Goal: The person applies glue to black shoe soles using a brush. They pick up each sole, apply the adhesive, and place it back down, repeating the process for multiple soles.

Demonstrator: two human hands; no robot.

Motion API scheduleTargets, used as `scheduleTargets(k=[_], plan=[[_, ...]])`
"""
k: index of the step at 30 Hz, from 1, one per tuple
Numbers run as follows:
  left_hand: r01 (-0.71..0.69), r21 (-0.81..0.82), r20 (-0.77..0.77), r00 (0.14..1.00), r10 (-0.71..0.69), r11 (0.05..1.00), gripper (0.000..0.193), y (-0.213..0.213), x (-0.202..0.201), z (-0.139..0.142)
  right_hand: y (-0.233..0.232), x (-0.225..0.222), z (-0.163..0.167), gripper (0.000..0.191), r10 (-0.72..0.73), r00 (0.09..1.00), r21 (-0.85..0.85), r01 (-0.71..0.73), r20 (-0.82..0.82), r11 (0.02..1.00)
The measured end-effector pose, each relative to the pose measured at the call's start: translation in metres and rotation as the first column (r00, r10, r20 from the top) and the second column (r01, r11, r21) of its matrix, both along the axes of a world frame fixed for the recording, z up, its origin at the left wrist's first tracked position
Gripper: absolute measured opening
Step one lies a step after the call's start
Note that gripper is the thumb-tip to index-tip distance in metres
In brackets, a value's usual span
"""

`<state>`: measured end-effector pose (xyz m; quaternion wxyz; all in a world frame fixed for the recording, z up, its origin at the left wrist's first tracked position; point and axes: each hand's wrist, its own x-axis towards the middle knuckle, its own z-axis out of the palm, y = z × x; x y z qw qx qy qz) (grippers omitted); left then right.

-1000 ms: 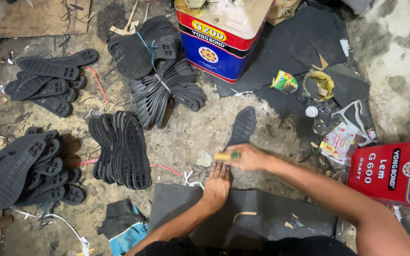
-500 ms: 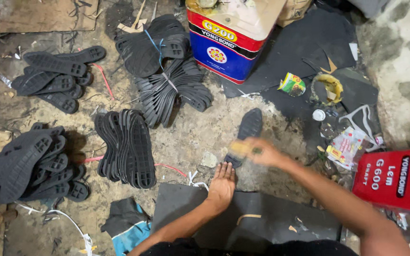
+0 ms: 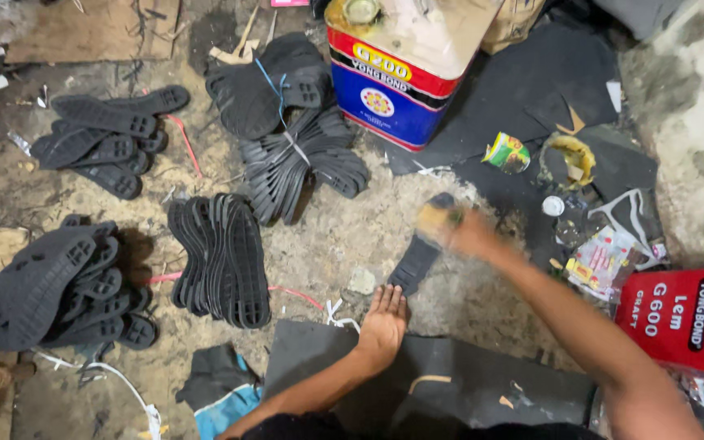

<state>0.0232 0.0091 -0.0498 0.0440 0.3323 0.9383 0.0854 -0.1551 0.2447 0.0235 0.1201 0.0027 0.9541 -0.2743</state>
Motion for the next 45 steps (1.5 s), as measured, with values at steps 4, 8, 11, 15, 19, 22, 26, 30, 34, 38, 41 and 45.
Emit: scheduleTargets(k=[4,8,11,15,19,22,26,30,34,38,41,45], plan=[[-0.006,-0.045,-0.020,1.000,0.005,0.999,0.058,0.000,0.001,-0.002,0.005,-0.024,0.020,0.035,0.002,0.976,0.096,0.019,-0.216,0.995],[0.021,-0.095,0.001,1.000,-0.021,0.995,0.057,0.001,-0.001,-0.004,-0.035,0.025,0.024,0.040,0.620,0.731,-0.251,-0.681,-0.286,0.688],[0.016,-0.083,-0.027,0.999,-0.019,0.996,0.056,0.000,-0.003,0.003,-0.027,0.022,0.023,0.036,0.410,0.901,-0.165,-0.430,-0.146,0.887],[0.147,0.012,-0.132,0.981,-0.144,0.989,0.043,-0.001,-0.025,0.031,0.027,-0.032,0.018,0.030,-0.043,0.990,0.136,0.062,-0.134,0.989],[-0.226,0.315,0.214,0.963,0.164,0.922,0.027,0.027,-0.101,0.062,0.036,-0.020,0.004,0.029,-0.174,0.779,-0.268,0.007,-0.603,0.963],[-0.326,0.490,0.132,0.944,0.301,0.809,0.039,0.061,-0.162,0.069,0.021,0.021,-0.009,0.035,-0.462,0.817,-0.659,0.140,-0.345,0.739],[-0.422,0.487,0.136,0.901,0.411,0.765,0.082,0.089,-0.200,0.058,0.014,0.052,-0.009,0.033,-0.707,0.702,-0.719,0.534,0.083,0.446],[-0.382,0.653,0.248,0.924,0.292,0.654,0.047,0.098,-0.192,0.059,0.031,0.051,0.003,0.041,-0.762,0.641,-0.726,0.567,0.092,0.389],[-0.385,0.825,0.302,0.919,0.253,0.415,0.022,0.086,-0.158,0.104,0.044,0.053,0.016,0.048,-0.750,0.659,-0.853,0.423,0.058,0.305],[-0.594,0.758,0.525,0.800,0.290,0.268,0.038,0.040,-0.119,0.140,0.050,0.057,0.023,0.040,-0.770,0.637,-0.878,0.388,0.035,0.280],[-0.575,0.811,0.556,0.815,0.162,0.112,0.054,0.017,-0.094,0.133,0.047,0.052,0.018,0.035,-0.729,0.684,-0.840,0.411,0.029,0.353],[-0.666,0.603,0.593,0.742,0.313,0.438,0.066,-0.002,-0.045,0.088,0.009,0.059,-0.006,0.034,-0.590,0.775,-0.749,0.250,-0.224,0.613]])
